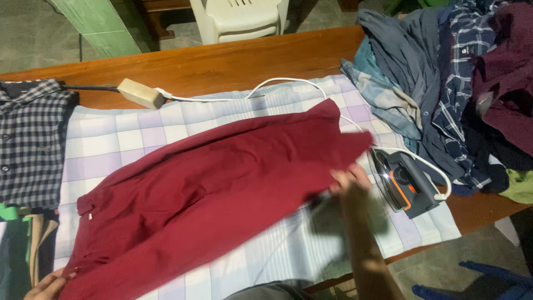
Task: The person irons a red pleated skirt, using an iron to press individual pleats and then folding the skirt in half lengthwise.
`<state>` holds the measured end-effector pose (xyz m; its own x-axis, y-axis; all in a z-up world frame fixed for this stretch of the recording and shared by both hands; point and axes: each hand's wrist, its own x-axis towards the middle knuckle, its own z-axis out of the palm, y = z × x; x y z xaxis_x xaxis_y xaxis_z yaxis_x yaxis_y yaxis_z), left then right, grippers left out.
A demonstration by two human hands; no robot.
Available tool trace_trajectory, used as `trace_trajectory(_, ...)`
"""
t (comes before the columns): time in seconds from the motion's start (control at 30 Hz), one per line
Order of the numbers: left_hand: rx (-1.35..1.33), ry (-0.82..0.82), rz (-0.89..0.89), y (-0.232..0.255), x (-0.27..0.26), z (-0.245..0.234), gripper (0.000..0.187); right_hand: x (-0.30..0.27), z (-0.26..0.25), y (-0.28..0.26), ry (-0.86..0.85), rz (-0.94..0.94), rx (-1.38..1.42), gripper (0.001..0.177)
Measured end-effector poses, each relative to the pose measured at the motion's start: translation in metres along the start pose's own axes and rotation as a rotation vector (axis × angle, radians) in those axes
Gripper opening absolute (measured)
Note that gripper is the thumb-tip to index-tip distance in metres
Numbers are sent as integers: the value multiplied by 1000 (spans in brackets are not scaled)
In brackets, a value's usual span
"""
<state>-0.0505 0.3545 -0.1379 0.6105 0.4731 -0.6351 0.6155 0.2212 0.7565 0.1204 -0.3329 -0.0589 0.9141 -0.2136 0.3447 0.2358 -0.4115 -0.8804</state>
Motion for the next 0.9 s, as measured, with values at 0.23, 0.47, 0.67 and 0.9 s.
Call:
trace_trajectory(0.23,337,-1,239,-4,-11,22,31,-173,-70,5,376,781,278,20)
trace_trajectory(0.47,427,167,346,2,-10,42,37,-199,-109,54,375,674,-238,34)
trace_trajectory(0.67,484,258,377,-1,18,38,44,-98,-88,54,230,79,-885,48)
trace_trajectory(0.9,602,534,582,-22,14,68,53,-108,-89,66,48,323,-987,54)
